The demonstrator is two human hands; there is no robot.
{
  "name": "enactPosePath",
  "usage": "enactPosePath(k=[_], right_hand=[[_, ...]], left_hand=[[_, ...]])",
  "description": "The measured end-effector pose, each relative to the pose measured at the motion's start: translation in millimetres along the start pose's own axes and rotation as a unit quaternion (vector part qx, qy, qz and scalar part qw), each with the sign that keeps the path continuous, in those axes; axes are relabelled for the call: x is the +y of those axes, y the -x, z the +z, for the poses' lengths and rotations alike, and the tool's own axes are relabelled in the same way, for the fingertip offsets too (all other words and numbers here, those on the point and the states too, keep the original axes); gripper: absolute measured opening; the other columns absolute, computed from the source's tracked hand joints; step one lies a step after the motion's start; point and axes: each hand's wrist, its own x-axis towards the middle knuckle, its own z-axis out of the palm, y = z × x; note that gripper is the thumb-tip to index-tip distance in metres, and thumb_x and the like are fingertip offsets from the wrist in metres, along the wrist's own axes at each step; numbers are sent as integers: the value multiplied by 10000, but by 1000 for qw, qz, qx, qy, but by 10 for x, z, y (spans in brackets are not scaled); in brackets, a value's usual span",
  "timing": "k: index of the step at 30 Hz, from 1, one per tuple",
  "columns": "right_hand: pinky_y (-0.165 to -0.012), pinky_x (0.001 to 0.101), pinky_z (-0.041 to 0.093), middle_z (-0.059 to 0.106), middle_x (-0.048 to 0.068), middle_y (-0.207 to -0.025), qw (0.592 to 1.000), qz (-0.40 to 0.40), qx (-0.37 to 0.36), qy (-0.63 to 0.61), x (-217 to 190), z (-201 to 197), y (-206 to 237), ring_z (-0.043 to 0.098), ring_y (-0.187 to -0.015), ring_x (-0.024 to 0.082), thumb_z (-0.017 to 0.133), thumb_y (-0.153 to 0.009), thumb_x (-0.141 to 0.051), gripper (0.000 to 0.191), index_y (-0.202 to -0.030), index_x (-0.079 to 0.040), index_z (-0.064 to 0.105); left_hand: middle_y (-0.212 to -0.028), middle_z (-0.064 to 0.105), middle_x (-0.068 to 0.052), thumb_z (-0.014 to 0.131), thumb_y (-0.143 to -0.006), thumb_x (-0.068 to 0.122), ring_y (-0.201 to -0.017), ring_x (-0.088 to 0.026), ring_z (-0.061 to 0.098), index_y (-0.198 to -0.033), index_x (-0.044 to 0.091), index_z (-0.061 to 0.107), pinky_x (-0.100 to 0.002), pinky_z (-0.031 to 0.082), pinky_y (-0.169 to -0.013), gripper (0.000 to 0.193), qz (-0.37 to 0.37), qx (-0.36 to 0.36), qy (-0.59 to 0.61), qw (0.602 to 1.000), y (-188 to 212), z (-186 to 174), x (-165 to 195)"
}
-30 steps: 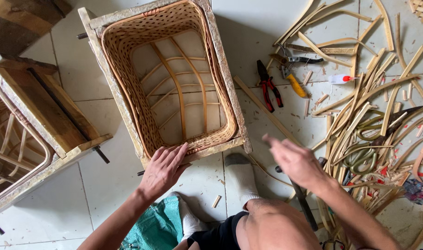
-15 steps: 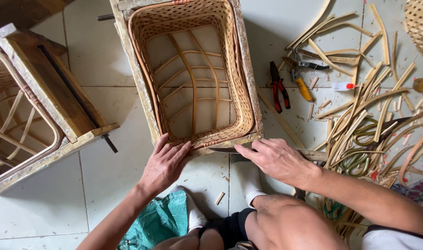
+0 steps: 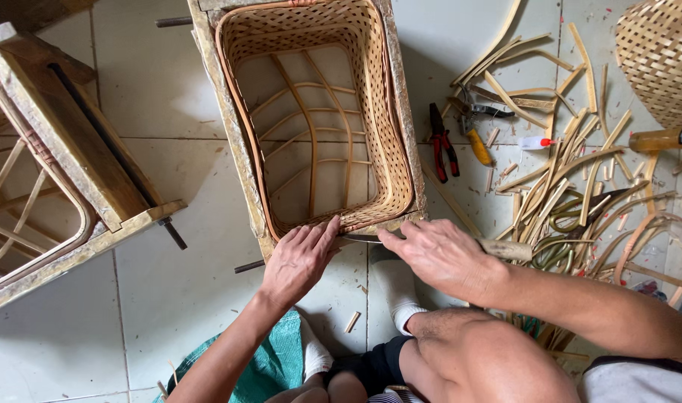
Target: The person applies glue to the rim of a rectangular basket frame, then uses a hammer to press a woven strip into place. They trim excess material with shears and continue inserting and securing additional strips along the basket's edge.
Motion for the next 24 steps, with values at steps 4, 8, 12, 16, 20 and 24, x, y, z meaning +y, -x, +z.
enactPosePath(k=[4, 8, 12, 16, 20, 24], right_hand=[[-719, 435, 583, 675, 172, -1005, 999, -22, 39, -4, 32, 55, 15, 697, -886, 307, 586, -824, -30, 600, -1419, -46, 508], [-734, 428, 577, 657, 149, -984, 995, -37, 93, -4, 80, 209, 65, 686, -875, 294, 582, -809, -20, 615, -1420, -53, 517], [-720, 406, 570, 619, 127, -931, 988, -45, 147, 14, 83, 453, 130, 667, -837, 275, 581, -792, -29, 639, -1428, -60, 525], [-711, 371, 558, 570, 98, -842, 976, -73, 204, -4, 151, 708, 161, 616, -751, 242, 578, -831, -20, 640, -1469, -48, 528], [-703, 359, 547, 556, 73, -828, 954, -109, 279, -9, 284, 843, 68, 592, -739, 224, 600, -825, -19, 642, -1463, -80, 555], [-700, 361, 549, 566, 64, -845, 946, -134, 295, -26, 361, 799, 73, 602, -764, 218, 625, -820, -40, 630, -1446, -99, 578]], left_hand=[[-1136, 666, -124, 645, -954, 261, -1031, -268, 636, -1487, -30, 438, -399, 482, -989, 642, 13, 12, -14, 1000, 16, -3, 12], [-1132, 675, -121, 642, -920, 264, -1008, -259, 638, -1455, -20, 457, -394, 485, -942, 633, 21, 52, -40, 998, 12, 0, 54], [-1086, 674, -103, 649, -939, 247, -970, -247, 633, -1446, -14, 475, -382, 495, -898, 596, 9, 32, -23, 999, 8, 2, 64], [-1017, 658, -101, 659, -926, 253, -950, -257, 631, -1412, -11, 503, -381, 504, -876, 574, 13, 39, -32, 999, 13, -4, 60], [-987, 650, -96, 677, -916, 248, -931, -254, 626, -1371, -14, 532, -383, 505, -860, 544, 6, 27, -15, 999, 25, -5, 67], [-976, 651, -89, 694, -896, 253, -929, -254, 626, -1339, -7, 547, -384, 502, -851, 534, 2, 16, -8, 1000, 10, -42, 94]])
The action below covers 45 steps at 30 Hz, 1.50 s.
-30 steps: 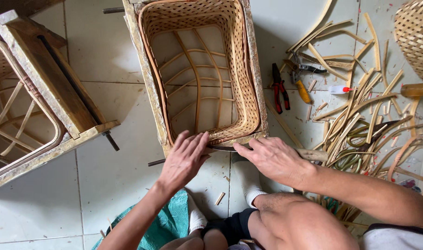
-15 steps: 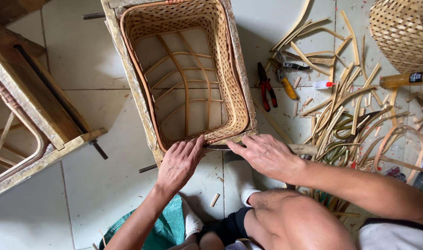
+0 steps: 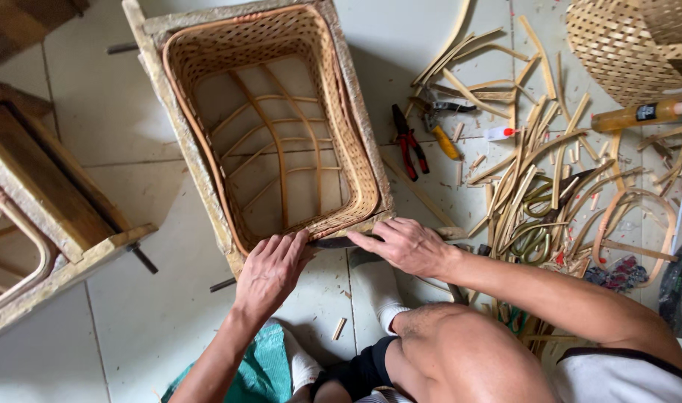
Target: The person applies glue to the rim of a rectangular basket frame, then uses a hammer to press a woven strip into place. They trim excess material with shears and continue inserting and securing additional strips along the basket's edge.
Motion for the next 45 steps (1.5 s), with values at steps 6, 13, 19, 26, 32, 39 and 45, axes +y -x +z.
enactPosePath(k=[6, 13, 19, 26, 32, 39, 45], right_hand=[[-488, 286, 593, 642, 55, -774, 916, 307, -87, -243, 17, -512, 353, 616, -576, 156, 553, -1021, -160, 397, -1417, -124, 565], [-562, 339, 576, 748, 108, -820, 791, 511, 19, -336, 282, -108, 754, 719, -601, 172, 541, -1017, -200, 322, -1282, -16, 536], [-443, 321, 550, 700, 143, -882, 713, 631, -29, -303, 1266, 646, 1325, 731, -627, 226, 439, -1056, -126, 220, -1138, 58, 527], [-694, 442, 627, 701, 219, -1159, 733, 652, -145, -131, 1579, 544, 1121, 742, -905, 379, 450, -1087, -233, 459, -1501, -34, 438], [-1184, 532, 409, 380, 313, -1581, 866, 349, 196, -300, 1328, 475, -366, 431, -1462, 417, 707, -946, -455, 970, -1596, 49, 193], [-666, 532, 369, 563, 418, -1004, 772, 452, 193, -403, 1576, 822, -1494, 528, -845, 421, 735, -1028, -381, 699, -1265, 211, 449], [-388, 308, 516, 640, 105, -660, 804, 471, 187, -312, 1549, 707, -1445, 587, -463, 124, 650, -927, -219, 268, -1050, -23, 513]], left_hand=[[-1073, 664, -109, 658, -855, 289, -995, -266, 631, -1317, 24, 528, -404, 487, -899, 548, 13, 89, -39, 995, -130, -112, 147], [-983, 633, -110, 651, -933, 206, -949, -260, 630, -1400, -20, 504, -377, 509, -886, 538, 21, -1, -34, 999, -337, 169, 283], [-982, 633, -104, 657, -910, 215, -938, -266, 628, -1394, -11, 496, -380, 517, -874, 558, 20, 8, -15, 1000, -247, 288, 231], [-1077, 661, -115, 649, -888, 201, -936, -262, 630, -1454, -11, 472, -372, 517, -870, 630, 23, 12, -23, 999, -275, 223, 257], [-1015, 654, -85, 649, -935, 197, -938, -250, 633, -1409, 31, 509, -370, 523, -868, 522, 11, 5, 1, 1000, -270, 269, 243], [-990, 656, -83, 679, -913, 191, -916, -253, 633, -1397, 27, 522, -372, 531, -842, 535, 14, 15, -7, 1000, -268, 286, 227], [-998, 662, -88, 688, -904, 177, -907, -252, 638, -1398, 19, 520, -371, 534, -835, 545, 28, 36, -18, 999, -277, 269, 244]])
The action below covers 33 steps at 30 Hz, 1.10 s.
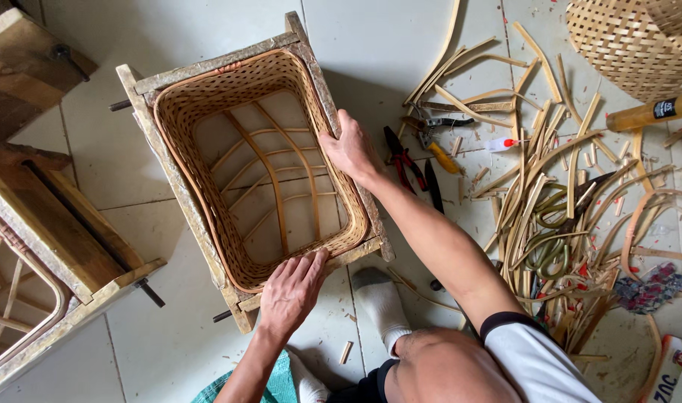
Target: The person applies glue to the rim of a rectangular basket frame, then uses a hammer to press a woven strip into place. They trim excess material with shears and continue inserting and securing additional strips along the basket's edge.
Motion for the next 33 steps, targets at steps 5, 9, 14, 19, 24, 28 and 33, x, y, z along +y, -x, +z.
enactPosePath(k=[5, 9, 14, 19, 24, 28, 33], right_hand=[[-403, 332, 500, 658, 109, -688, 1000, -26, 13, 2, -102, -27, 16, 581, -490, 150, 658, -925, -194, 233, -1010, -17, 532], [-467, 324, 506, 697, 134, -711, 995, -87, 24, -36, -83, -65, 0, 607, -556, 146, 682, -887, -163, 262, -1062, 13, 598], [-478, 323, 490, 696, 144, -700, 997, -69, 28, 8, -61, -46, -20, 607, -532, 135, 719, -880, -198, 380, -1151, 44, 605], [-416, 309, 484, 694, 90, -749, 996, -90, 21, -10, 2, -10, 114, 583, -518, 104, 671, -926, -172, 186, -961, -11, 584], [-318, 307, 390, 652, 29, -682, 995, -43, -10, -89, 72, 24, 184, 500, -428, 82, 660, -927, -166, 191, -971, -24, 540], [-358, 312, 310, 556, 119, -605, 999, -17, 18, -26, 54, 49, 211, 448, -454, 103, 722, -943, -149, 255, -1082, 18, 589], [-587, 338, 527, 714, 146, -823, 983, -32, 39, -176, 53, 96, 245, 642, -673, 153, 721, -886, -238, 461, -1175, 99, 596]], left_hand=[[-954, 656, -81, 709, -893, 188, -880, -250, 642, -1385, 24, 537, -368, 535, -814, 546, -8, -7, 4, 1000, 5, 8, -2], [-965, 659, -83, 717, -872, 178, -882, -251, 646, -1359, 19, 549, -370, 536, -811, 539, -11, -6, 26, 1000, 8, 36, -39], [-980, 666, -85, 710, -877, 166, -886, -250, 649, -1359, 33, 556, -373, 536, -805, 523, -34, 2, 32, 999, 29, 78, -51], [-1012, 672, -96, 688, -867, 138, -891, -253, 651, -1395, 24, 540, -371, 538, -808, 560, -34, 0, 34, 999, 112, 91, 97], [-982, 667, -95, 688, -908, 159, -874, -251, 652, -1405, 5, 524, -371, 538, -813, 545, -21, -17, 43, 999, 185, 152, 127], [-1024, 696, -95, 687, -887, 183, -905, -246, 665, -1412, 24, 532, -368, 542, -804, 570, -1, -33, 18, 999, 244, 186, -6], [-1164, 714, -89, 670, -950, 198, -927, -222, 658, -1429, 67, 565, -392, 520, -913, 508, 44, -80, -30, 995, 195, -13, -416]])
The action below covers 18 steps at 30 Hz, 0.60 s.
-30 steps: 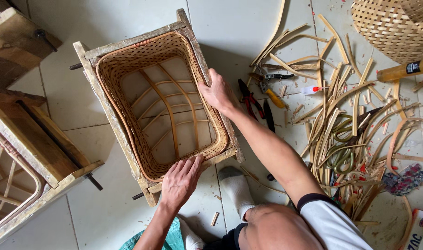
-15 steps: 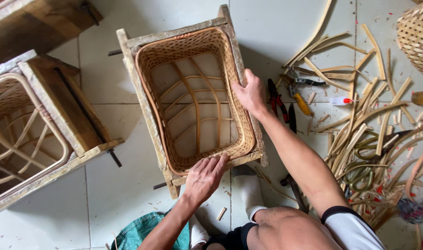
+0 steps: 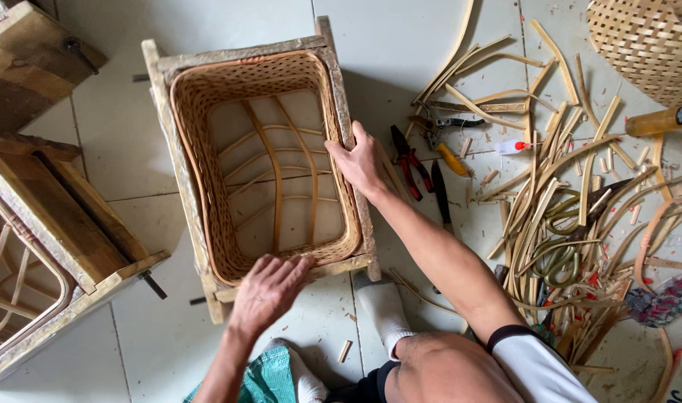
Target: The person applies glue to the rim of a rectangular basket frame, then uses a hammer to press a woven strip into place. They trim excess material with shears and continue inserting and securing additional strips along the basket's edge.
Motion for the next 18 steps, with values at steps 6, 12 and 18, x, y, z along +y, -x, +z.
enactPosePath(k=[6, 12, 18], right_hand=[[-1181, 508, 248, 280, 382, -1577, 996, 70, -14, 59, 99, 53, -36, 289, -1461, 440, 792, -896, -429, 1096, -1574, 133, 140], [-1222, 463, 301, 340, 346, -1561, 992, 124, -23, 7, 189, 168, -61, 386, -1450, 401, 697, -820, -387, 1082, -1586, 89, 101], [-1196, 527, 242, 225, 358, -1595, 991, 132, -35, 13, 210, 176, -94, 270, -1485, 423, 704, -846, -338, 1074, -1591, 71, 48]], left_hand=[[-1265, 684, -93, 700, -876, 230, -1172, -270, 614, -1359, 99, 595, -458, 433, -1052, 510, -33, -7, 5, 999, 1, -247, -61], [-1457, 568, -198, 748, -905, 166, -1402, -350, 497, -1391, 12, 563, -504, 388, -1170, 543, -171, 139, -41, 974, 551, -147, 86], [-1572, 445, -231, 744, -941, 182, -1508, -383, 392, -1500, 20, 446, -540, 334, -1239, 654, -278, 254, -63, 924, 1033, 218, 241]])
